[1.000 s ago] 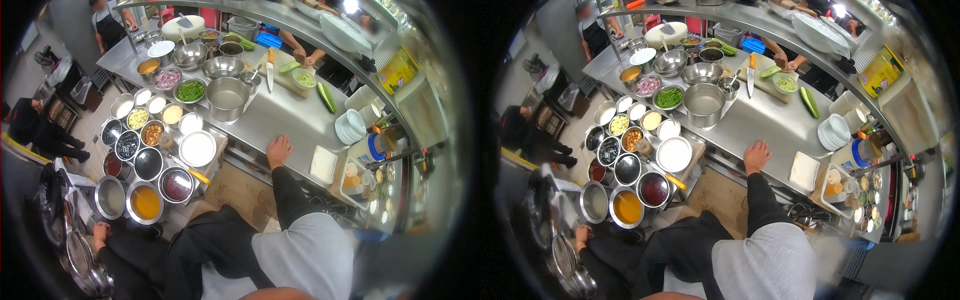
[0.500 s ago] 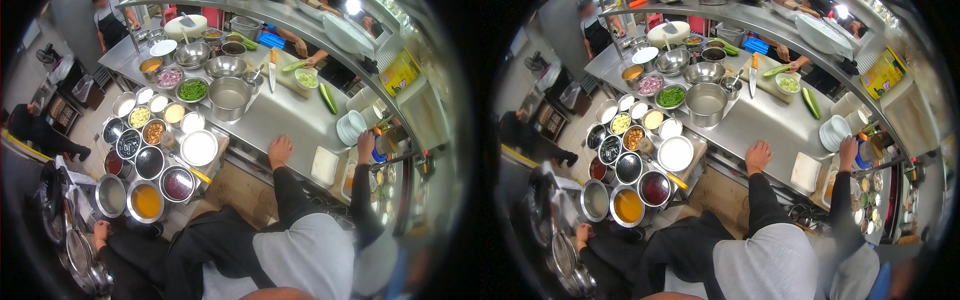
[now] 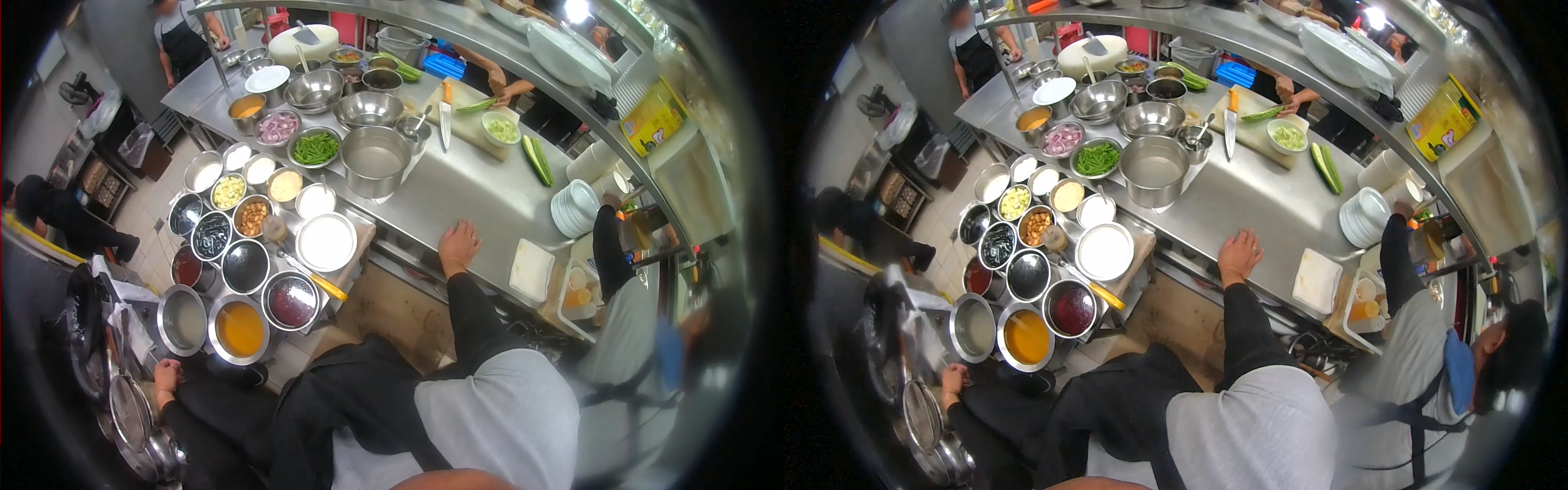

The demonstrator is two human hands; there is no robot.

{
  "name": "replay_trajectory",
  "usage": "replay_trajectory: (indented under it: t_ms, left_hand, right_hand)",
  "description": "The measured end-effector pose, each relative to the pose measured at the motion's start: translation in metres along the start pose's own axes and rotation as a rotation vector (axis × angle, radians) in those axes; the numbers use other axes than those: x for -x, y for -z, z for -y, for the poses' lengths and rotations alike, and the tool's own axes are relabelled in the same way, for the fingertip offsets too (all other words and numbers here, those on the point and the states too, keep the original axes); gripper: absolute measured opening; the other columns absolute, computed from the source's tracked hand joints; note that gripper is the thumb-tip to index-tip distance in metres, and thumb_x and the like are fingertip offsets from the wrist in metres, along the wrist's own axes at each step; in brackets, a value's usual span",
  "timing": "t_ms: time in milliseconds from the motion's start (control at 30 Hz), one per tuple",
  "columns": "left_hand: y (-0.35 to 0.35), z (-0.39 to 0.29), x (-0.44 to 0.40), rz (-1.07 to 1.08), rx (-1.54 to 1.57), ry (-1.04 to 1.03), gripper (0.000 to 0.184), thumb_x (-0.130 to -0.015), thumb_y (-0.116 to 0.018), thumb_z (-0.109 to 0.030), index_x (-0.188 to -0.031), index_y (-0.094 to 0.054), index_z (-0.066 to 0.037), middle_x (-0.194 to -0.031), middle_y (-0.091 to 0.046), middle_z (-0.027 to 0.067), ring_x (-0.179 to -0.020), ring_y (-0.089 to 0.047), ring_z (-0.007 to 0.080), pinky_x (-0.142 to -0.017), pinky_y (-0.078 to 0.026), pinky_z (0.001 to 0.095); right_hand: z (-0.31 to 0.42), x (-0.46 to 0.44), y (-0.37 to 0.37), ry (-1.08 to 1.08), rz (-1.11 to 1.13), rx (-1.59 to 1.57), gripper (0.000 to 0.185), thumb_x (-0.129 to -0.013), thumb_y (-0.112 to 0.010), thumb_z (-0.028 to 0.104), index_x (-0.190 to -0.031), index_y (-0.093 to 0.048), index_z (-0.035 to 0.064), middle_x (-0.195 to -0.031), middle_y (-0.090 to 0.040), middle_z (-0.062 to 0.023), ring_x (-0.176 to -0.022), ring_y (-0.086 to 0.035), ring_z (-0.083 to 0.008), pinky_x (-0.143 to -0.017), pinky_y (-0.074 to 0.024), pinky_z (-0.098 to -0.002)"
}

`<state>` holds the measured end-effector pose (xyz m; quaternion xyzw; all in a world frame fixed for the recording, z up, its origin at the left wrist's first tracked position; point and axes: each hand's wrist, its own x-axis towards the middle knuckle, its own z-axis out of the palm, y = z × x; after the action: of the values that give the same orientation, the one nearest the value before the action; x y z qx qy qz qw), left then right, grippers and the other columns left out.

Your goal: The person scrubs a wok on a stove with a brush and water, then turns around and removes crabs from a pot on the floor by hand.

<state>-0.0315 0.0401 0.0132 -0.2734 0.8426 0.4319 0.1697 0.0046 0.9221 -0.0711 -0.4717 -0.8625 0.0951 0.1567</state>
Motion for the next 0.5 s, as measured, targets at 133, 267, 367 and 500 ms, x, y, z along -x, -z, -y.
replay_trajectory:
  t_ms: [133,267,367,500]
  left_hand:
    - [0.001,0.003,-0.003,0.008,0.049,0.014,0.006,-0.091,-0.058,-0.005,-0.087,-0.063,-0.006,-0.066,-0.061,0.0079,-0.045,-0.051,0.0132,-0.04,-0.044,0.0298]
    - [0.002,0.007,-0.004,0.008,0.06,0.018,0.006,-0.092,-0.058,-0.006,-0.087,-0.063,-0.006,-0.067,-0.061,0.0079,-0.045,-0.051,0.0135,-0.04,-0.044,0.0301]
    - [0.002,0.005,0.0,0.016,0.073,0.016,0.007,-0.093,-0.058,-0.007,-0.087,-0.063,-0.006,-0.067,-0.061,0.0076,-0.046,-0.051,0.0137,-0.041,-0.043,0.0304]
    - [0.0,0.0,0.005,0.022,0.047,-0.019,0.007,-0.093,-0.059,-0.007,-0.087,-0.062,-0.006,-0.067,-0.06,0.0072,-0.046,-0.051,0.014,-0.041,-0.043,0.0305]
  right_hand:
    - [0.0,0.0,0.0,-0.001,0.005,0.005,0.045,-0.099,-0.059,0.028,-0.141,-0.056,0.0128,-0.157,-0.048,-0.0109,-0.149,-0.039,-0.0305,-0.123,-0.0232,-0.0604]
    - [-0.003,0.0,-0.006,0.01,-0.02,0.041,0.046,-0.098,-0.059,0.029,-0.141,-0.056,0.0131,-0.156,-0.049,-0.0107,-0.148,-0.041,-0.0305,-0.122,-0.0254,-0.0596]
    - [-0.004,-0.001,-0.009,0.021,-0.047,0.052,0.045,-0.098,-0.06,0.029,-0.14,-0.056,0.0128,-0.154,-0.051,-0.0107,-0.146,-0.043,-0.0307,-0.12,-0.0276,-0.0587]
    - [-0.005,0.0,-0.011,0.032,-0.063,0.048,0.045,-0.098,-0.06,0.028,-0.14,-0.056,0.0124,-0.153,-0.051,-0.0113,-0.145,-0.043,-0.031,-0.12,-0.0279,-0.0589]
